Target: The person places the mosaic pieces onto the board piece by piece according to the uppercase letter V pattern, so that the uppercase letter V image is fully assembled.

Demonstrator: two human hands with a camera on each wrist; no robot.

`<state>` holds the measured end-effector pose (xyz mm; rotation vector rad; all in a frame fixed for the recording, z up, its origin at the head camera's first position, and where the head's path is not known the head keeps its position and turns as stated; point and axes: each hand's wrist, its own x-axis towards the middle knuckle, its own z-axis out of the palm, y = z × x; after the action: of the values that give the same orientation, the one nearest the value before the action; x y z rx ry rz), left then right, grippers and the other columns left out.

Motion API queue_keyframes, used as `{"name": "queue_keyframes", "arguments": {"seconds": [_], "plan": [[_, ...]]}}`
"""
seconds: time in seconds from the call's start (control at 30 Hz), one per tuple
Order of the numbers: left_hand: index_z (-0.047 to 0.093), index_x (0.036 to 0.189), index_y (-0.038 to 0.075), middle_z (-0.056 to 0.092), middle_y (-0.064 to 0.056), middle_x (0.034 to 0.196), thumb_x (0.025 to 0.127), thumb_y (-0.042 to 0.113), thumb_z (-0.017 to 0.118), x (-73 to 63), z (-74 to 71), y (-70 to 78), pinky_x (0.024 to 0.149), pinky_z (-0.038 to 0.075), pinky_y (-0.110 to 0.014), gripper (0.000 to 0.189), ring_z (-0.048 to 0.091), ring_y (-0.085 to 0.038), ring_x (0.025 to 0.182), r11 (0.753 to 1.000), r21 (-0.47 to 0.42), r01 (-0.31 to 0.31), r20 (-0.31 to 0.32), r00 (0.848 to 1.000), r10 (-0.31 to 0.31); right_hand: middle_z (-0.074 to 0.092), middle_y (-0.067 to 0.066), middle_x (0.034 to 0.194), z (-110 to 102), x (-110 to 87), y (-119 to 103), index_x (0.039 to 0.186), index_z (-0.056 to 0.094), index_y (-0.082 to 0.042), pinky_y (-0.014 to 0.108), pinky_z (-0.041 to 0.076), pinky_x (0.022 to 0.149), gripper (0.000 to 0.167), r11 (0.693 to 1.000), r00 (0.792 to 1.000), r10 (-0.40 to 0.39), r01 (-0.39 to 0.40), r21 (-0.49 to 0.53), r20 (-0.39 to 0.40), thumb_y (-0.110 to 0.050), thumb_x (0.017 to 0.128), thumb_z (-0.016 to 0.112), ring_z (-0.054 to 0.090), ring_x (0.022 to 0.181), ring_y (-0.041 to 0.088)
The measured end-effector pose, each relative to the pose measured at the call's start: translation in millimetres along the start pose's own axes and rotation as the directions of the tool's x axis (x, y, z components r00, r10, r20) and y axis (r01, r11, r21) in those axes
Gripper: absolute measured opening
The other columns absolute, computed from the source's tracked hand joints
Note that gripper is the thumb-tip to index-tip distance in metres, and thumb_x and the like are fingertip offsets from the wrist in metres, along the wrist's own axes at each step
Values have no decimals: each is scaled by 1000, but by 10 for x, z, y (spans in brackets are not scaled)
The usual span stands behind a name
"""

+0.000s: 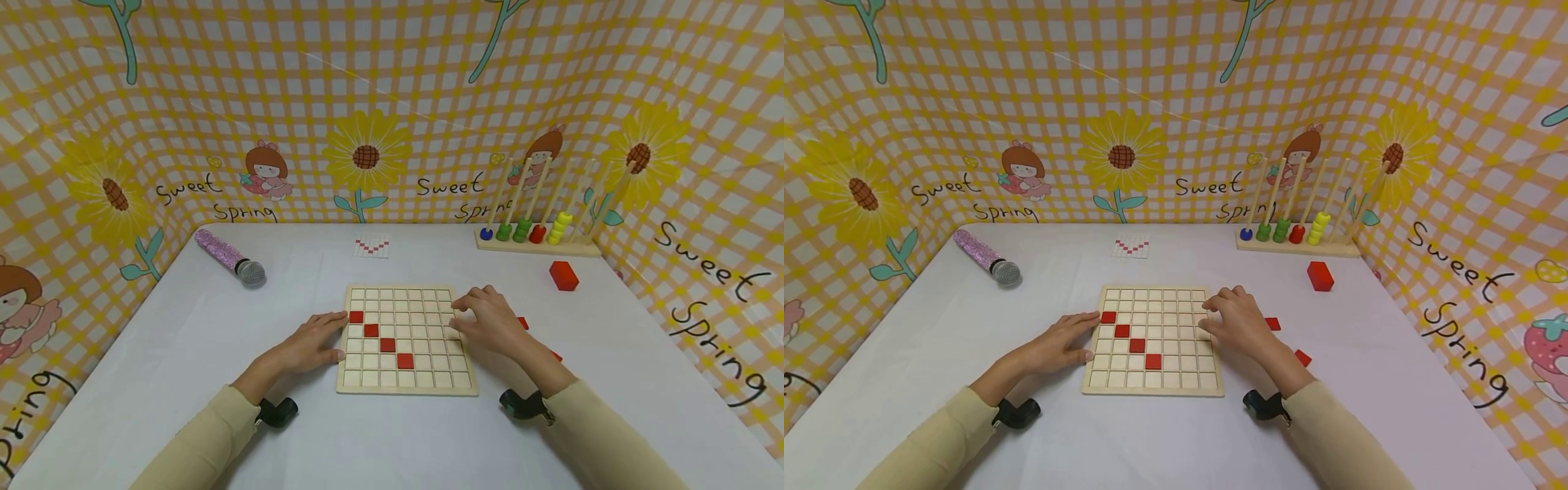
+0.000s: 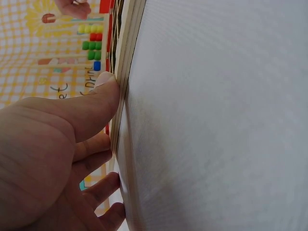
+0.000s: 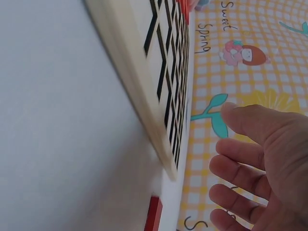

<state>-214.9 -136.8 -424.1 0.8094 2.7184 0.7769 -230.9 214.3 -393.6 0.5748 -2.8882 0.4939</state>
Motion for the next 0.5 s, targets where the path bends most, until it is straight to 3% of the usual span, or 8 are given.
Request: {"name": "queue_keyframes", "arguments": {"seconds": [0.5], "plan": [[34, 145, 1, 29, -15, 154, 90, 24, 64, -2, 8, 2, 111, 25, -56, 67, 27, -38, 140, 1000, -7, -5, 2, 1000, 5, 64, 9, 97, -38, -123, 248, 106, 70, -5, 38, 37, 78, 33, 998, 999, 47, -46, -41, 26, -26, 81, 73, 46, 94, 26]]}}
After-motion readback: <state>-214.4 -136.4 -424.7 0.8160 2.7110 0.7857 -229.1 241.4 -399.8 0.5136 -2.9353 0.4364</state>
